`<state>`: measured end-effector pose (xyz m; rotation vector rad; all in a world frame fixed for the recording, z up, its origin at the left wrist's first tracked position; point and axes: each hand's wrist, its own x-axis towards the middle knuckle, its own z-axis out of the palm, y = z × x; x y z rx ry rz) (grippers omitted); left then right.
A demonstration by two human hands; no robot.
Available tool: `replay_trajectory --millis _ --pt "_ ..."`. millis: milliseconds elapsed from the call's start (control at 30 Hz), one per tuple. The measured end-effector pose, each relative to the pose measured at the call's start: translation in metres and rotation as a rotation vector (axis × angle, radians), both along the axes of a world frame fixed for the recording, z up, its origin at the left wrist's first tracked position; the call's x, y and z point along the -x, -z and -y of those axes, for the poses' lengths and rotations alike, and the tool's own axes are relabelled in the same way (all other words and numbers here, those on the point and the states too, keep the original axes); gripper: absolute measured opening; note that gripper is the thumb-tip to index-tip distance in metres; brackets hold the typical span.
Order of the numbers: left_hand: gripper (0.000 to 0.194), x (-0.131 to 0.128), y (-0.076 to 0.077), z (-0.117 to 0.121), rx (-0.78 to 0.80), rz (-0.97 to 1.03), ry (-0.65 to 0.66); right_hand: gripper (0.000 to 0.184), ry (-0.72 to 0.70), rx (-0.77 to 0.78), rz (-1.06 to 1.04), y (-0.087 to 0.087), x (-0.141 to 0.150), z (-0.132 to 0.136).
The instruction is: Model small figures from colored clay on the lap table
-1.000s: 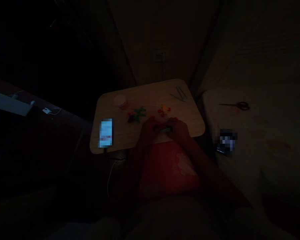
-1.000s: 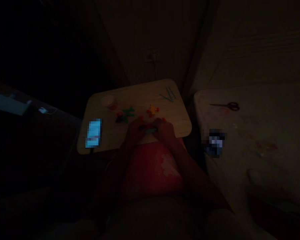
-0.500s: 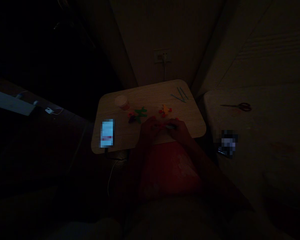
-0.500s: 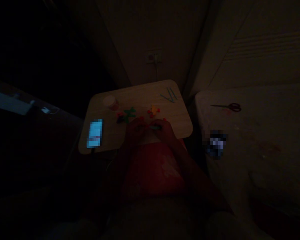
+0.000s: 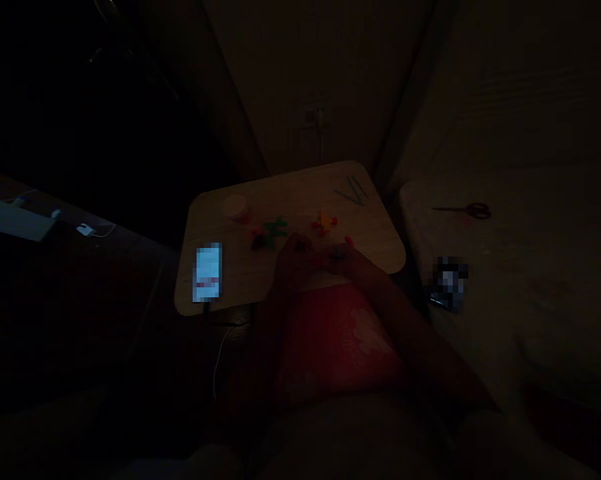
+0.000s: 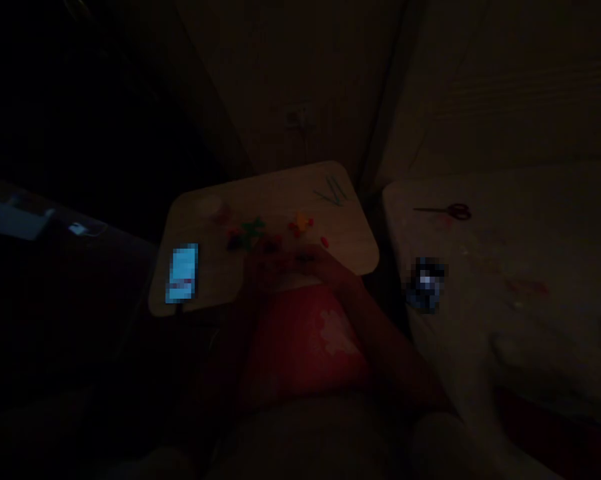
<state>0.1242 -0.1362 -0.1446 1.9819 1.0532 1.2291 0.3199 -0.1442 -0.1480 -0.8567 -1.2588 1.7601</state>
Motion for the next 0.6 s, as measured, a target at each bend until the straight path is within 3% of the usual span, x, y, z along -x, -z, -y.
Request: replay_trajectory --millis 100,267,600 --pt "0.032 -0.003 -0.009 0.001 0.017 -0.036 0.046 0.039 -0.084 0.101 -0.119 0.003 0.0 0.0" --pt "0.035 -0.006 -0.022 0.004 -0.012 -0.009 0.08 0.041 -0.021 0.197 -0.284 0.008 0.007 0.003" --pt "0.027 -0.004 -0.03 0.005 -0.169 0.035 0.065 0.037 -0.026 0.361 -0.439 0.023 0.014 0.005"
